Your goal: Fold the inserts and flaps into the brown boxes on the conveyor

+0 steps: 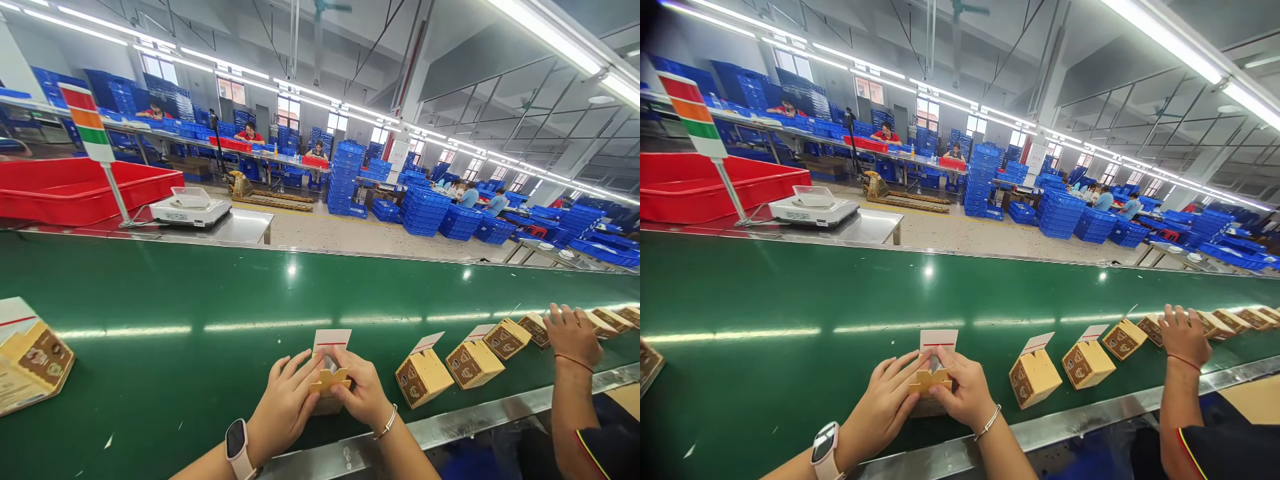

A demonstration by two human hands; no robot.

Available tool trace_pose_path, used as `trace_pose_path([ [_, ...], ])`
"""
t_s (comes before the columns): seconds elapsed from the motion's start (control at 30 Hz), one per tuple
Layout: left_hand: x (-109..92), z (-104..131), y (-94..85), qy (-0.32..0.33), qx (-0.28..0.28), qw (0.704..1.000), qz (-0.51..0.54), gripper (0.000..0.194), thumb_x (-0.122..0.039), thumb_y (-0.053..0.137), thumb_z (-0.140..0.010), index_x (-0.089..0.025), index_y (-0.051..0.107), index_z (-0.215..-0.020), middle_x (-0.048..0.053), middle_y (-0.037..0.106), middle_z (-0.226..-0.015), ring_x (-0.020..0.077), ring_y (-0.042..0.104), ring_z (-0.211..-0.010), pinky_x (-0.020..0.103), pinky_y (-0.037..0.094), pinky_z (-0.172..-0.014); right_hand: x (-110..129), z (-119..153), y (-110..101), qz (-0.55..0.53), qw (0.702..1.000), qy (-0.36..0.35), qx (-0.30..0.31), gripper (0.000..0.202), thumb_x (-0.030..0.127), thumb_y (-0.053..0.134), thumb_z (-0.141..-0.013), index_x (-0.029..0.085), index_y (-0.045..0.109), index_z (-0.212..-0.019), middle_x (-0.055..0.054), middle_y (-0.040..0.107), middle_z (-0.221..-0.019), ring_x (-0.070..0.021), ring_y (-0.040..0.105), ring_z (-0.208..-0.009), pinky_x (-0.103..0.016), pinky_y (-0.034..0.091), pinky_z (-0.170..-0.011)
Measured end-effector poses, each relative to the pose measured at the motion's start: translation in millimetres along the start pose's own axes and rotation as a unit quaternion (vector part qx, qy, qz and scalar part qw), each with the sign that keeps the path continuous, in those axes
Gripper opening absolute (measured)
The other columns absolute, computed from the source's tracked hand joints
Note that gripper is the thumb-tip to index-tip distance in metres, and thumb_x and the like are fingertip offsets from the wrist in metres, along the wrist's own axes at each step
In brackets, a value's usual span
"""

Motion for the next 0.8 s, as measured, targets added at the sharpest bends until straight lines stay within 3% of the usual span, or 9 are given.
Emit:
trace_pose_path([
  [0.13,-0.5,-1.6,11.8,-0.005,0.036,0.999,0.020,0.036,-0.024,0.031,-0.098,-0.023,0.057,-0.124,0.002,0.060,-0.127,0.0266,0.051,-0.114,0.042,0.034,-0.086,-7.5,16.5,3.3,0.055,0.998,0.021,-0.001,0.044,0.052,0.048,-0.095,0.028,0.062,-0.129,-0.010,0.063,-0.129,-0.0256,0.064,-0.112,-0.041,0.051,-0.095],
  [0.23,4.8,-8.0,32.9,-0.031,0.108,0.990,0.081,0.034,-0.035,0.034,-0.099,-0.028,0.060,-0.121,0.004,0.062,-0.125,0.0324,0.052,-0.114,0.049,0.038,-0.087,-23.4,29.0,-10.7,0.017,0.986,0.105,-0.127,0.039,0.050,0.046,-0.095,0.026,0.067,-0.118,-0.010,0.065,-0.123,-0.0245,0.064,-0.105,-0.042,0.051,-0.092],
  [0.33,8.7,-10.8,55.2,-0.092,0.143,0.970,0.172,0.036,-0.033,0.032,-0.100,-0.028,0.063,-0.116,0.007,0.061,-0.124,0.0344,0.051,-0.118,0.056,0.042,-0.089,-51.4,55.0,-24.2,-0.068,0.917,0.244,-0.309,0.043,0.052,0.055,-0.088,0.020,0.063,-0.116,-0.011,0.063,-0.118,-0.0240,0.062,-0.102,-0.038,0.052,-0.089],
  [0.4,5.4,-8.8,65.7,-0.115,0.128,0.959,0.226,0.039,-0.031,0.028,-0.100,-0.025,0.061,-0.120,0.009,0.061,-0.125,0.0308,0.054,-0.117,0.053,0.047,-0.089,-65.7,66.3,-20.3,-0.141,0.868,0.313,-0.360,0.049,0.051,0.063,-0.080,0.020,0.057,-0.118,-0.011,0.062,-0.114,-0.0241,0.062,-0.101,-0.036,0.053,-0.085],
  [0.47,5.7,-4.3,66.8,-0.141,0.073,0.951,0.266,0.039,-0.031,0.030,-0.100,-0.020,0.054,-0.129,0.013,0.059,-0.127,0.0265,0.056,-0.117,0.046,0.051,-0.090,-72.9,68.1,-15.3,-0.206,0.836,0.353,-0.366,0.059,0.046,0.069,-0.071,0.021,0.051,-0.120,-0.010,0.062,-0.110,-0.0243,0.063,-0.098,-0.035,0.054,-0.081],
  [0.53,15.7,2.5,58.1,-0.190,-0.006,0.941,0.281,0.040,-0.033,0.039,-0.099,-0.017,0.045,-0.135,0.015,0.057,-0.128,0.0241,0.056,-0.117,0.041,0.053,-0.092,-73.7,66.7,-16.7,-0.237,0.822,0.373,-0.358,0.064,0.042,0.072,-0.065,0.021,0.048,-0.120,-0.010,0.063,-0.108,-0.0254,0.063,-0.098,-0.036,0.054,-0.081],
  [0.6,28.1,7.3,42.7,-0.230,-0.069,0.927,0.287,0.038,-0.034,0.048,-0.096,-0.017,0.047,-0.130,0.014,0.060,-0.123,0.0230,0.059,-0.113,0.038,0.054,-0.092,-72.7,68.7,-23.2,-0.235,0.815,0.389,-0.359,0.065,0.041,0.072,-0.061,0.020,0.049,-0.118,-0.011,0.063,-0.109,-0.0267,0.062,-0.100,-0.037,0.054,-0.082],
  [0.7,38.8,0.8,13.4,-0.217,-0.083,0.929,0.288,0.017,-0.030,0.050,-0.095,-0.021,0.059,-0.106,0.007,0.065,-0.108,0.0185,0.065,-0.098,0.031,0.055,-0.085,-77.0,77.4,-26.6,-0.234,0.801,0.424,-0.352,0.068,0.040,0.070,-0.060,0.019,0.047,-0.120,-0.011,0.063,-0.106,-0.0277,0.064,-0.096,-0.038,0.054,-0.079],
  [0.8,60.8,1.0,-30.4,-0.205,-0.112,0.938,0.258,0.013,-0.027,0.048,-0.096,-0.023,0.061,-0.096,0.002,0.066,-0.100,0.0131,0.065,-0.091,0.022,0.053,-0.079,-87.1,87.2,-26.1,-0.236,0.793,0.443,-0.345,0.071,0.039,0.069,-0.061,0.020,0.046,-0.125,-0.009,0.063,-0.103,-0.0269,0.065,-0.090,-0.038,0.054,-0.075],
])
Point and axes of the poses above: each hand's wrist, its own z-axis away from the middle knuckle, its own y-axis out of the palm, x = y × z, the point moved 10 cm from there along -z, towards the middle knuckle
